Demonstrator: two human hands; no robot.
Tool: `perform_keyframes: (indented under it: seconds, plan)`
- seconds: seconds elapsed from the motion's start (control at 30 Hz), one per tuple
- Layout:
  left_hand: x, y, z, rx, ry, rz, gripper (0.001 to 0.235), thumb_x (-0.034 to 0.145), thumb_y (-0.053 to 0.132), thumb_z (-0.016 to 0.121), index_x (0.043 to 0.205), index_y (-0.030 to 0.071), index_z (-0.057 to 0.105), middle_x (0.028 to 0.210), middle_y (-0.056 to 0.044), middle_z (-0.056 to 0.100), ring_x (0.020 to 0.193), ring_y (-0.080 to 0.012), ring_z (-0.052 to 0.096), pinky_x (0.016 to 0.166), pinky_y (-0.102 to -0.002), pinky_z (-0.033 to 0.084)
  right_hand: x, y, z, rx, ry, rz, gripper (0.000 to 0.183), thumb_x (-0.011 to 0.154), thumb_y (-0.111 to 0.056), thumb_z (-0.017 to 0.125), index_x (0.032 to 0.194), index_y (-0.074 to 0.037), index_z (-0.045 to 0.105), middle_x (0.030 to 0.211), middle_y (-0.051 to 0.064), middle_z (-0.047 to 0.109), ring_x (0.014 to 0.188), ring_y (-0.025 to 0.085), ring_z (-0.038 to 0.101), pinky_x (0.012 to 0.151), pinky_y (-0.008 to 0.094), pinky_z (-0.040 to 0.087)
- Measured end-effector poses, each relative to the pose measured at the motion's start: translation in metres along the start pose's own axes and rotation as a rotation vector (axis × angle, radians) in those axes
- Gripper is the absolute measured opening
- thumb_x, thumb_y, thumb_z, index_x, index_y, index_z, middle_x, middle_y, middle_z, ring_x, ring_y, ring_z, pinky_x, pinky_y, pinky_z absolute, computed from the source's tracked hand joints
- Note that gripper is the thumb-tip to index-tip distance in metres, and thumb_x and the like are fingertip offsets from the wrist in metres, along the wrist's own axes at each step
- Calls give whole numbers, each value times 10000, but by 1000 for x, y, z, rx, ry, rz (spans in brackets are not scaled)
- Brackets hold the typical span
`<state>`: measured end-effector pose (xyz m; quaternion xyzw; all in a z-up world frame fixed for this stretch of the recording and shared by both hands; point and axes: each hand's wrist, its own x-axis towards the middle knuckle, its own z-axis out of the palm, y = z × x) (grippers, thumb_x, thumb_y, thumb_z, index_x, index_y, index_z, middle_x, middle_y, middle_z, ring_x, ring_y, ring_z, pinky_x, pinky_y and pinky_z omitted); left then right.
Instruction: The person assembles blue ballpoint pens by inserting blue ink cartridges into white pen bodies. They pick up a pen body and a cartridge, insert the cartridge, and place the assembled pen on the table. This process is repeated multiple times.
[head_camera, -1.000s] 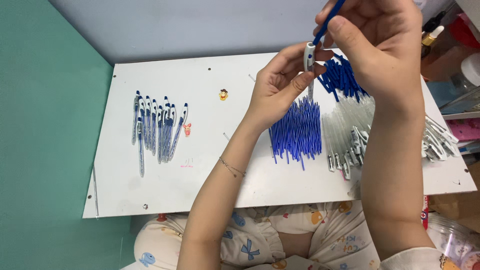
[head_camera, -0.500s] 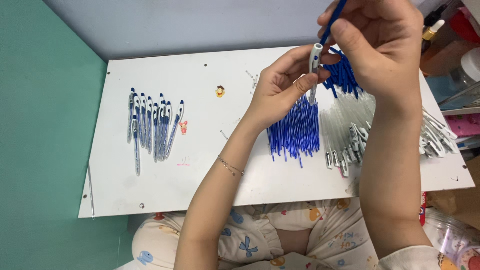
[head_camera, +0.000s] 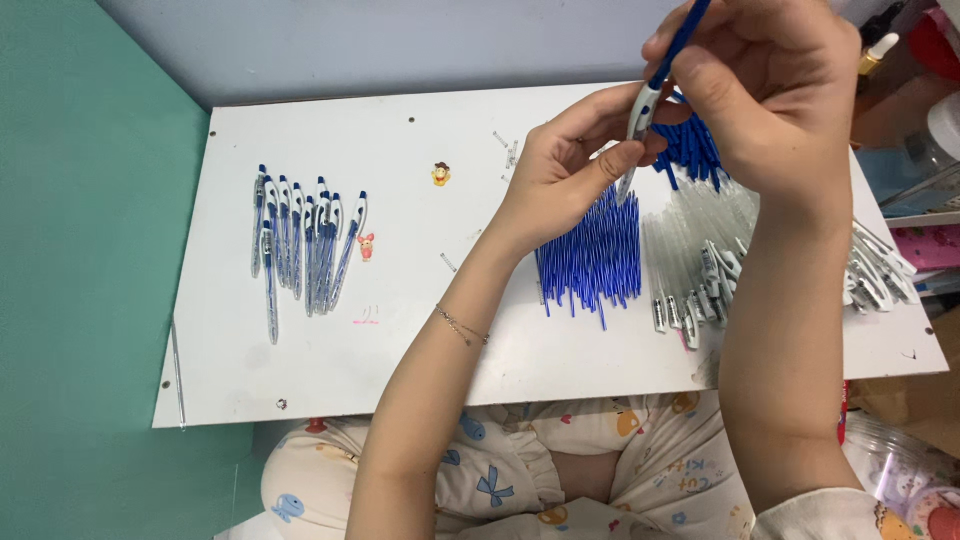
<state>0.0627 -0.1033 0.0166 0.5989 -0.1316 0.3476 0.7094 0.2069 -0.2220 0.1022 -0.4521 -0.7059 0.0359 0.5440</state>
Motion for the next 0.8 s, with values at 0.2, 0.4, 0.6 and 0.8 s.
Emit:
perform_keyframes:
  seconds: [0.2, 0.4, 0.6, 0.8]
  plan:
    - [1, -8, -2, 8, 16, -2, 413, 1103, 91, 643, 1498, 86, 519, 1376, -115, 694, 1194, -229, 739, 1135, -368, 612, -4, -1, 3, 25, 12, 101, 146, 1192, 120, 514, 1326, 82, 469, 1216, 322, 627, 991, 310, 655, 845, 369, 625]
    - [0, -8, 0, -19, 19, -11, 410, 1103, 105, 650, 1494, 89, 526, 1375, -117, 695, 1195, -225, 738, 1131, -372, 622, -4, 3, -1, 9, -35, 76, 144, 1195, 89, 533, 1325, 123, 481, 1200, 326, 628, 961, 311, 654, 843, 364, 614]
    - [0, -11, 0, -24, 33, -28, 427, 1095, 123, 663, 1498, 94, 524, 1368, -104, 700, 1164, -219, 749, 1084, -371, 648, -4, 2, 0, -28, -37, 64, 151, 1210, 45, 546, 1286, 166, 496, 1230, 334, 632, 974, 319, 662, 826, 365, 612]
    - [1, -11, 0, -1, 47, 1, 403, 1090, 80, 669, 1473, 100, 548, 1341, -93, 710, 1157, -219, 757, 1083, -367, 657, -3, -1, 1, -39, -51, 41, 110, 1210, 112, 529, 1292, 168, 480, 1224, 359, 631, 1052, 366, 678, 857, 386, 610]
